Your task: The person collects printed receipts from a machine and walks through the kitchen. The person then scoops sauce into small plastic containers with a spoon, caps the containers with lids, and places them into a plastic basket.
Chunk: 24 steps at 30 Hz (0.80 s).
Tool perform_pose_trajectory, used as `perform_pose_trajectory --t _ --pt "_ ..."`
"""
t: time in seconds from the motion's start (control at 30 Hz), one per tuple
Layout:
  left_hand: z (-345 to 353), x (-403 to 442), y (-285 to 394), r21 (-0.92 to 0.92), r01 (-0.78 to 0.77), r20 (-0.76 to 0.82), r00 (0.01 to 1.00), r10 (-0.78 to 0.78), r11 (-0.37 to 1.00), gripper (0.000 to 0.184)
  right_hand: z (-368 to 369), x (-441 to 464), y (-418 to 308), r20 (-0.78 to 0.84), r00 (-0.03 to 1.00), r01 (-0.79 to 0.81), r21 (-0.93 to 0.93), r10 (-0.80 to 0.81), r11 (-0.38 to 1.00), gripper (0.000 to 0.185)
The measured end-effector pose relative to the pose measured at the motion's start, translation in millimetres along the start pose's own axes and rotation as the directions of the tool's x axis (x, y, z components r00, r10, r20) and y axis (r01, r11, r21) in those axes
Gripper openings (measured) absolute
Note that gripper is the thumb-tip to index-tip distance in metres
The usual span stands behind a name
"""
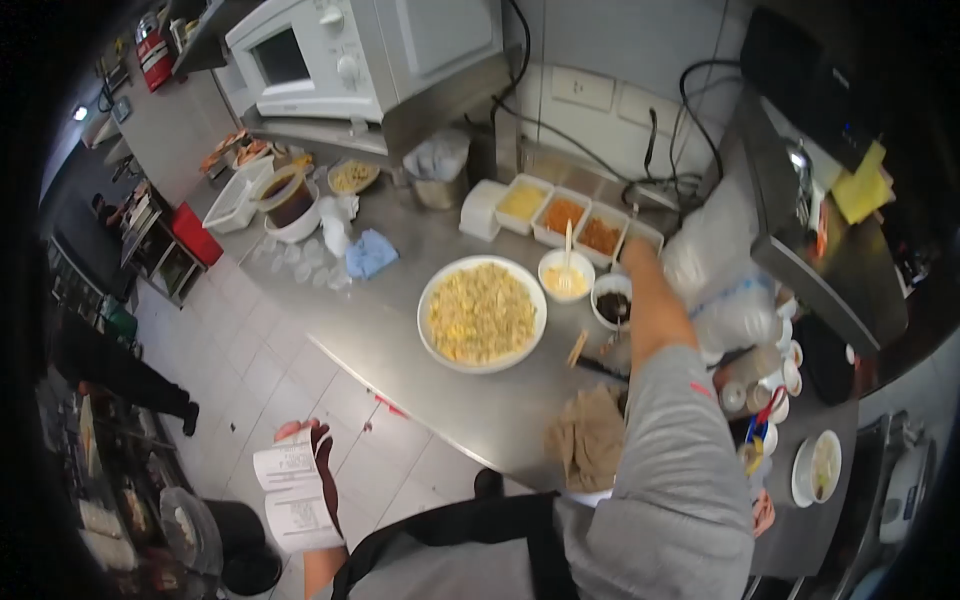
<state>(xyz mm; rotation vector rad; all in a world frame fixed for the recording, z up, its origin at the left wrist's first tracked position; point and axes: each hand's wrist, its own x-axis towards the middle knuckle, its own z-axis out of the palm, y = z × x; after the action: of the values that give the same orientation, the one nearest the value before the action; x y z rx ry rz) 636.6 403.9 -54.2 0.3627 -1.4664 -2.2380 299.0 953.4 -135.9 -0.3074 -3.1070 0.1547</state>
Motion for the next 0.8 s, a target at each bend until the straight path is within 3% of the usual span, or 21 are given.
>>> perform_pose_trajectory --t 0.03,0.07,0.13,0.2,0.27,0.3,0.4,0.43,0.53,0.6,0.67,0.77,0.8 --pt "-8.6 11.2 -5.4 -0.003 0.023 -0.009 1.0 -0.023 1.0 0.025 7.8 6.8 9.1 -0.005 1.0 -0.005 -0.123 0.005 0.992 0.03" --pt "-16.1 23.2 -13.7 -0.009 0.048 -0.006 0.999 -0.049 0.999 0.025 2.3 -0.4 7.2 0.071 0.992 0.127 -0.416 -0.107 0.9 0.026" --pt "-18.7 52.4 -25.4 -0.096 0.093 0.007 0.996 -0.093 0.991 0.021 16.2 14.1 18.3 0.036 0.999 -0.015 -0.38 0.03 0.925 0.024" --pt "-1.6 62.7 -20.0 -0.166 0.14 0.03 0.99 -0.137 0.976 0.018 29.5 21.0 32.0 -0.134 0.99 -0.062 -0.181 0.037 0.982 0.022" --pt "14.4 68.9 -11.1 -0.137 0.133 0.081 0.989 -0.122 0.982 0.019 19.1 13.6 27.8 -0.183 0.973 -0.15 -0.051 0.138 0.987 0.022" --pt "26.1 69.2 -2.9 -0.025 0.11 0.081 0.991 -0.108 0.994 0.018 12.4 8.2 22.8 -0.195 0.962 -0.189 0.02 0.189 0.982 0.022" --pt "41.2 79.3 -0.9 -0.01 0.071 0.124 0.99 -0.07 0.997 0.017 -18.4 -14.7 2.7 -0.338 0.883 -0.244 0.262 0.326 0.934 0.022" --pt "45.7 81.6 2.3 -0.025 0.084 0.14 0.987 -0.079 0.996 0.017 -30.0 -17.5 -2.6 -0.287 0.871 -0.304 0.32 0.398 0.897 0.019" --pt "53.7 87.8 -0.1 -0.126 0.097 0.211 0.975 -0.068 0.987 0.017 -53.5 -22.3 -16.7 -0.383 0.814 -0.254 0.442 0.437 0.86 0.013" --pt "57.5 93.8 -8.7 -0.134 0.113 0.28 0.957 -0.071 0.985 0.02 -53.5 -15.6 -20.1 -0.282 0.837 -0.103 0.76 0.468 0.642 0.007" --pt "72.9 93.3 -9.2 -0.144 0.158 0.307 0.946 -0.108 0.977 0.021 -81.9 -40.7 -49.5 -0.111 0.902 -0.023 0.953 0.417 0.302 0.006" --pt "95.9 88.1 -15.9 -0.289 0.259 0.4 0.907 -0.13 0.922 0.026 -137.9 -111.9 -99.0 0.084 0.985 -0.097 0.992 0.15 0.079 0.005" --pt "105.6 79.8 -18.8 -0.313 0.31 0.424 0.891 -0.16 0.898 0.027 -146.5 -135.7 -103.3 0.038 0.999 -0.039 0.996 0.02 0.084 0.007"
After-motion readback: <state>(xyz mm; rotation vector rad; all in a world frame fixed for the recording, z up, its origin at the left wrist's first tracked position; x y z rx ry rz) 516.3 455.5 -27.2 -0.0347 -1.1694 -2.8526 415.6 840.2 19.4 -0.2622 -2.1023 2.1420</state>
